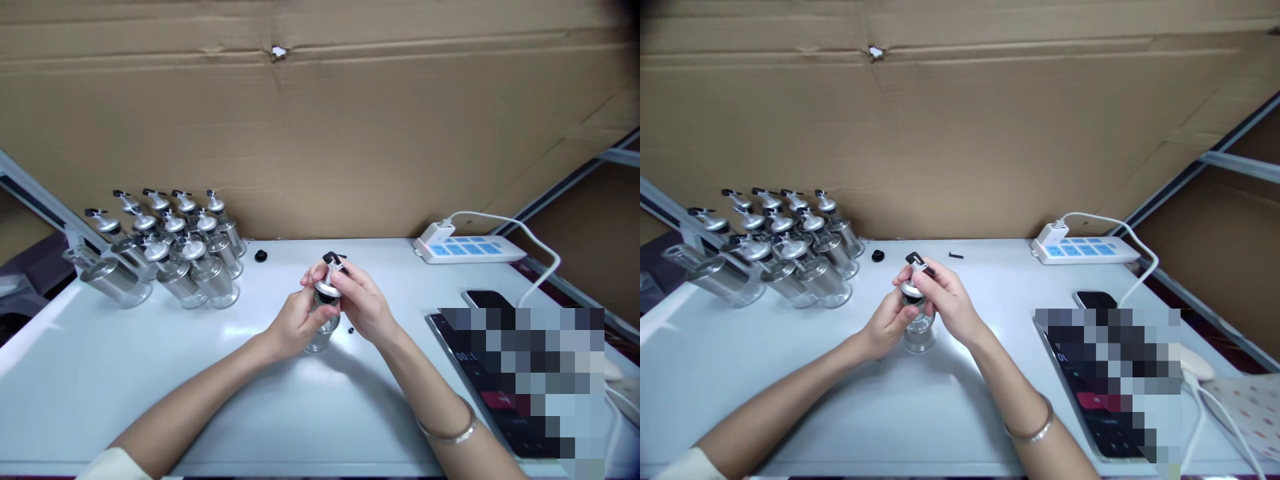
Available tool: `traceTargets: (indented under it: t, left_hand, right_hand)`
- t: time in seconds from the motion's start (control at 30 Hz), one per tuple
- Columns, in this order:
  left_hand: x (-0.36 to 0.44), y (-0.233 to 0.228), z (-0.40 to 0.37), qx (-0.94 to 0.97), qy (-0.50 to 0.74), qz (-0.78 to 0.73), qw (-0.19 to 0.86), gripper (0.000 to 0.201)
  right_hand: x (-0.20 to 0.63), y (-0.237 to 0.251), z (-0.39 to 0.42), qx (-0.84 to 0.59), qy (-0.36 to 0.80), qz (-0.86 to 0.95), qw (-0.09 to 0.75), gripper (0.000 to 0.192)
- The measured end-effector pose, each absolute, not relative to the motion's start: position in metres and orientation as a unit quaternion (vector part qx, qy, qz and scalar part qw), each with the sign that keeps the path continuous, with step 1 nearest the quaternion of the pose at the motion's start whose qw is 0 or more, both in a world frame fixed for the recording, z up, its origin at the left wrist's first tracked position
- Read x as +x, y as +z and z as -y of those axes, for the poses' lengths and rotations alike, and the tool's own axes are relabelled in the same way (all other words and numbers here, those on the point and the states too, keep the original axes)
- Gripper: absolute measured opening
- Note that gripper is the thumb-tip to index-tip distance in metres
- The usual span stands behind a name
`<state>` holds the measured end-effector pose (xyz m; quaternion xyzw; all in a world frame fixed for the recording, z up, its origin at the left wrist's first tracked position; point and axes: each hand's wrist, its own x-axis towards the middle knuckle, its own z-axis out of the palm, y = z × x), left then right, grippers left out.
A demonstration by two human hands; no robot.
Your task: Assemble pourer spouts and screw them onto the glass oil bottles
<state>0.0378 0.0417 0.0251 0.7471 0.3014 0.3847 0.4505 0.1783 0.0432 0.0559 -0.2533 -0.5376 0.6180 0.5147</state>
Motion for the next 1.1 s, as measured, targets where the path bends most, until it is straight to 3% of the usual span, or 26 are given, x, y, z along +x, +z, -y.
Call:
traceTargets:
  t: [0.43,1.1]
  left_hand:
    - [0.0376,0.0249,-0.0406,0.758,0.386,-0.316,0.42,0.062]
    - [0.04,0.0249,-0.0397,0.733,0.411,-0.304,0.448,0.055]
  right_hand:
    - [0.1735,0.052,-0.0397,-0.244,0.507,0.62,0.547,0.019]
    - [0.1732,0.0497,-0.0422,-0.247,0.493,0.625,0.552,0.018]
